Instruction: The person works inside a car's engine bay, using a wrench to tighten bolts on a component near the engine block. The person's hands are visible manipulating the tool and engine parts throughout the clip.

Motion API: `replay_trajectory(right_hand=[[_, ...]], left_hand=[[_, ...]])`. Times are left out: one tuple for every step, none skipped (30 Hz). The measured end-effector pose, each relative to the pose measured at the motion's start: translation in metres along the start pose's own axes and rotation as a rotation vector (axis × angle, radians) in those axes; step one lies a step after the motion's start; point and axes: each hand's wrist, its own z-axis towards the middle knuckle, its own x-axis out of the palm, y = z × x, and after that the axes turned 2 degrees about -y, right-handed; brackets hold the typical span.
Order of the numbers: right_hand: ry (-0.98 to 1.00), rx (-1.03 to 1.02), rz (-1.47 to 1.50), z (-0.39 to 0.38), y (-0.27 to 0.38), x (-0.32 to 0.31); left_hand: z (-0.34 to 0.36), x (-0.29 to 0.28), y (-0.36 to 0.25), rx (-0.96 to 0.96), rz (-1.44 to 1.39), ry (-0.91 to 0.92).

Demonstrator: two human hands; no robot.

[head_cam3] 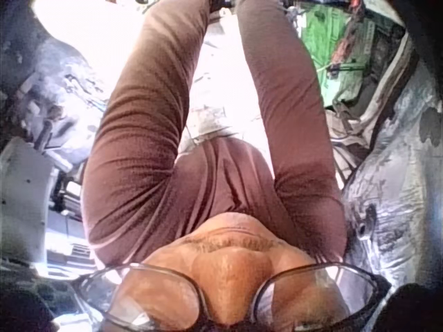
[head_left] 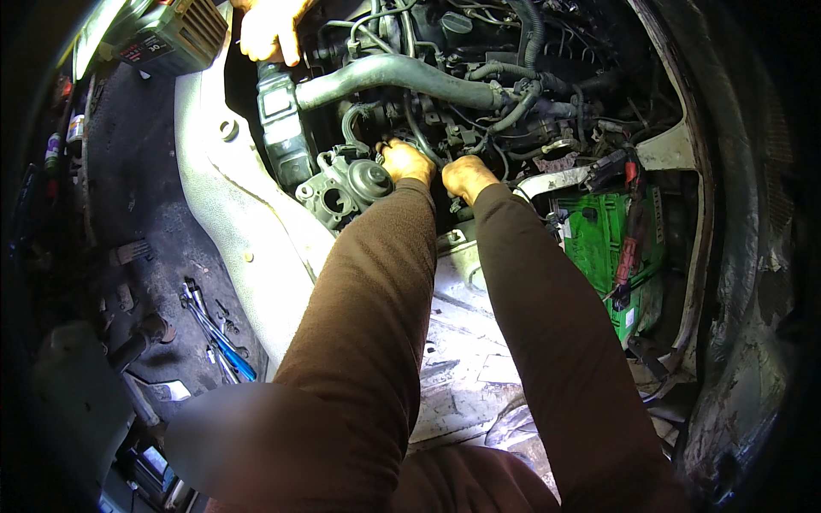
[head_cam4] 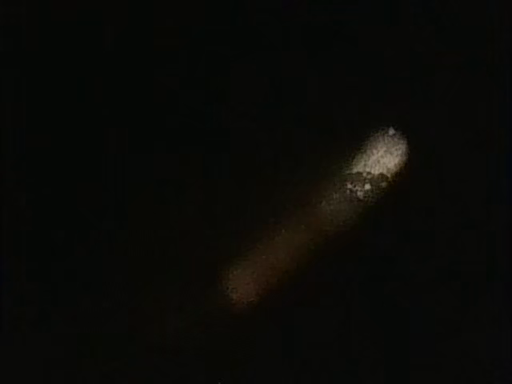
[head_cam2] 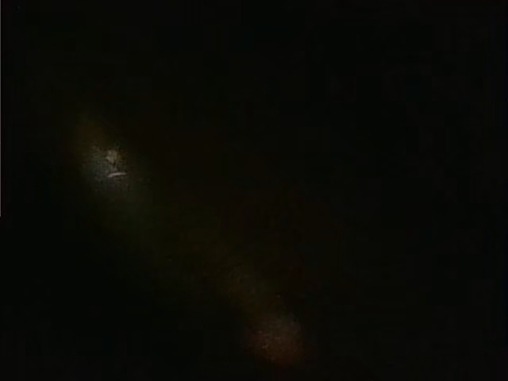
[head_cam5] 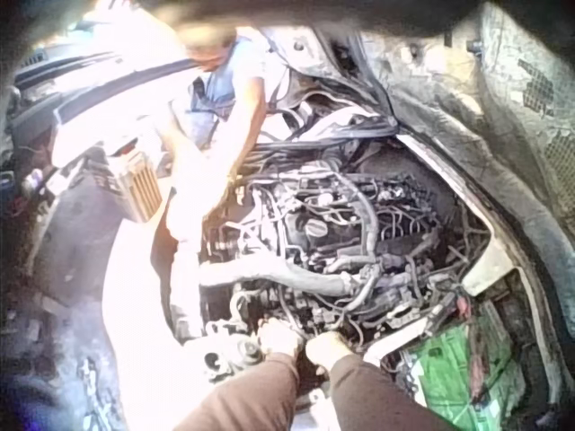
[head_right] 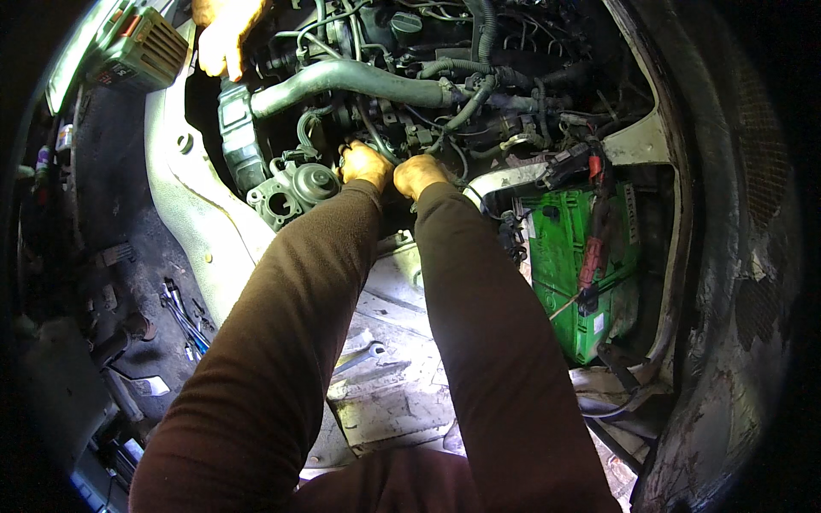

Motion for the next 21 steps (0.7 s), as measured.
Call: replay_trajectory(right_hand=[[0.079,0.034,-0.040,-0.015,0.015,-0.014],[0.070,-0.004,-0.113,-0.011,0.014,-0.009],[0.060,-0.029,-0.186,-0.005,0.007,-0.003],[0.049,-0.053,-0.258,0.001,-0.001,0.003],[0.076,-0.096,-0.270,0.009,-0.009,0.007],[0.092,-0.028,-0.048,0.011,-0.010,0.006],[0.109,0.040,0.175,0.013,-0.012,0.005],[0.116,0.176,0.424,0.015,-0.011,0.007],[0.092,0.315,0.672,0.012,-0.007,0.004],[0.034,0.396,0.947,0.002,0.000,0.000],[0.048,0.379,0.916,0.004,0.003,0.003],[0.055,0.368,0.888,0.004,0.001,0.004],[0.014,0.287,0.683,0.020,-0.012,0.016],[-0.031,0.215,0.476,0.049,-0.034,0.035],[-0.062,0.132,0.263,0.066,-0.048,0.043],[-0.021,0.194,0.459,0.049,-0.023,0.031],[0.028,0.261,0.653,0.028,-0.004,0.018],[0.062,0.356,0.846,0.008,0.005,0.005],[-0.003,0.370,1.003,0.008,0.001,0.003],[-0.056,0.431,1.114,0.007,-0.006,0.000],[-0.095,0.459,1.305,0.003,-0.007,-0.003]], left_hand=[[0.001,0.001,0.001,-0.008,-0.008,-0.014],[0.003,0.002,0.003,-0.018,-0.016,-0.029],[0.002,0.004,0.001,-0.017,-0.027,-0.039],[-0.002,0.001,-0.003,-0.003,-0.043,-0.018],[-0.007,-0.002,-0.006,0.010,-0.059,0.003],[-0.008,-0.006,-0.004,0.010,-0.071,0.017],[-0.006,-0.006,-0.002,0.015,-0.064,0.010],[-0.003,-0.005,-0.001,0.018,-0.058,0.003],[-0.003,-0.006,0.002,0.020,-0.052,-0.003],[-0.006,-0.005,0.003,0.024,-0.017,-0.068],[-0.007,-0.005,0.006,0.031,-0.009,-0.097],[-0.009,-0.005,0.006,0.048,-0.003,-0.123],[-0.014,-0.005,0.001,0.061,-0.055,-0.106],[-0.021,-0.006,-0.008,0.082,-0.112,-0.087],[-0.024,-0.007,-0.014,0.088,-0.166,-0.072],[-0.014,-0.005,-0.001,0.073,-0.157,-0.109],[-0.003,-0.001,0.013,0.060,-0.146,-0.143],[0.000,0.002,0.016,0.074,-0.145,-0.166],[-0.005,0.000,0.012,0.085,-0.153,-0.162],[-0.006,0.003,0.008,0.093,-0.167,-0.174],[-0.005,0.005,0.008,0.093,-0.177,-0.191]])
